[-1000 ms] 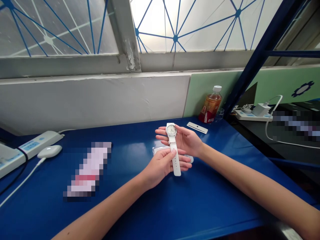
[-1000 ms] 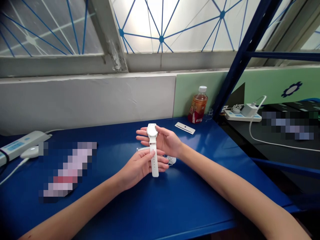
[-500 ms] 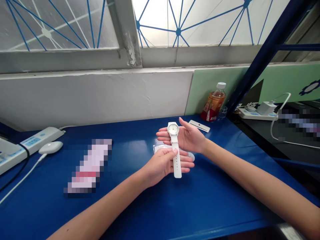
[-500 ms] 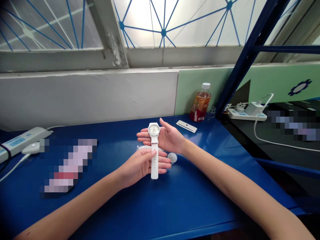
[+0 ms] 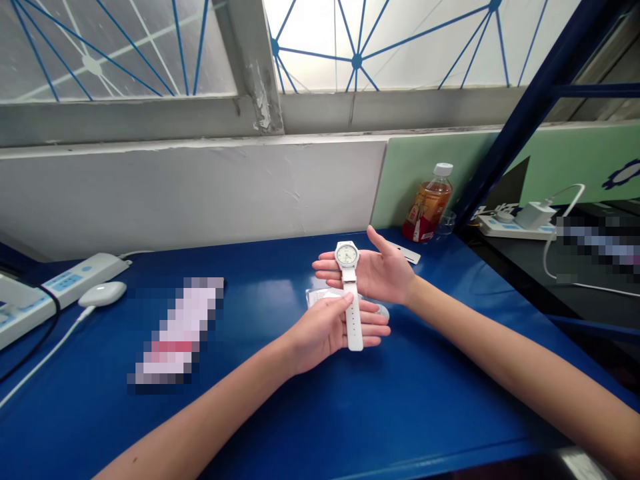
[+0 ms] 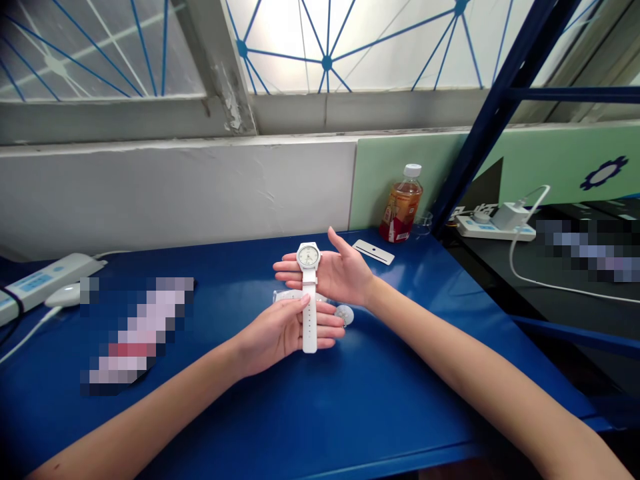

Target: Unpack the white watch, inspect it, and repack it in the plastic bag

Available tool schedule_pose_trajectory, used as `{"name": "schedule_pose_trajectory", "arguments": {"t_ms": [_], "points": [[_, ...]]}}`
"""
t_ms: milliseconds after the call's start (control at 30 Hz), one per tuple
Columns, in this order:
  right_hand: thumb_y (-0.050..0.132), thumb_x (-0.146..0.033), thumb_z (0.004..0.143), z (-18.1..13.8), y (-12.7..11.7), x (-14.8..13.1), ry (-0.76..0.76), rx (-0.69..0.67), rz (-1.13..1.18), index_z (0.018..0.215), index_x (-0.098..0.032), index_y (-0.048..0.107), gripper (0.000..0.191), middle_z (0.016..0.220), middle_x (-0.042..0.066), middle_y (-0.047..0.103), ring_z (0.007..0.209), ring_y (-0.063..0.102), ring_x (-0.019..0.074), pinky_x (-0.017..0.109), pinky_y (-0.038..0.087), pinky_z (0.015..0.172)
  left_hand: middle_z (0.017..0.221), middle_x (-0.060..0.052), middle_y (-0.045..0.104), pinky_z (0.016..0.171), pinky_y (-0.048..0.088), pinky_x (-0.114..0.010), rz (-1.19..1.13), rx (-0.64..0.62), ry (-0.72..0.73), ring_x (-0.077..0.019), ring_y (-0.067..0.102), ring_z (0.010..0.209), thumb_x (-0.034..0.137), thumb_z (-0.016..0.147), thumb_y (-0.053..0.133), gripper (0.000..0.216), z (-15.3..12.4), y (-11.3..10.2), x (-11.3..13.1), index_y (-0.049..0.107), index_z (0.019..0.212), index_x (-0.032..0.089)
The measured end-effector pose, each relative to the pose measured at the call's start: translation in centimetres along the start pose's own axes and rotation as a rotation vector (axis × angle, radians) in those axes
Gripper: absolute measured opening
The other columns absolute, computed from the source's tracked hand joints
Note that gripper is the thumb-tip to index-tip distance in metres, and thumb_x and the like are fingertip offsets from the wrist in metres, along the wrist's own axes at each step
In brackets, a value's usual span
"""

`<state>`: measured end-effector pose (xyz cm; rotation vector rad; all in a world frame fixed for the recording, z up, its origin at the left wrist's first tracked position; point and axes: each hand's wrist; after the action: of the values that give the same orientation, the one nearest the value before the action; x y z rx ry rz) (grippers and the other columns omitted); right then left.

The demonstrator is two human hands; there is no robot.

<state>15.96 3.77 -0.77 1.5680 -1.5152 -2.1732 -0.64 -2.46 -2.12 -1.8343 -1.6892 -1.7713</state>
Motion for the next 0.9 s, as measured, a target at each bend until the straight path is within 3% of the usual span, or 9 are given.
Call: {"name": "schedule_pose_trajectory", "arguments": {"t_ms": [267,900], "points": [[0.013,-0.071,0.094,-0.16,0.14,-0.23,0.008,-0.017,-0.031,0.127,-0.004,0.059,0.088,0.131,0.02,0.063,0.121,0.06,0.0303,0.048,0.032,0.113,0.107,-0.024,0.072,0.091,0.053,-0.043,0.015,0.043,0.027,-0.0292,0.072,0.098,0.022,0.102,0.04,0.034,0.26,-0.07,0.04,0.067,0.103,0.003],[0.008,-0.062,0.099,0.08,-0.43,-0.38,0.011,0.073,-0.074,0.121,-0.004,0.062,0.081,0.131,0.021,0.062,0.116,0.063,0.0274,0.045,0.033,0.111,0.11,-0.026,0.071,0.095,0.05,-0.045,0.06,0.069,0.06,-0.0314,0.071,0.1,0.029,0.098,0.053,0.032,0.65,-0.85,-0.06,0.067,0.107,0.002]]}}
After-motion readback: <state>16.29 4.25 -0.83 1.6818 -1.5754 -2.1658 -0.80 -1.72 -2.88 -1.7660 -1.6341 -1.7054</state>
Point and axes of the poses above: each hand's wrist, its own z-axis towards the middle knuckle, its own y-axis out of the palm, x = y × z
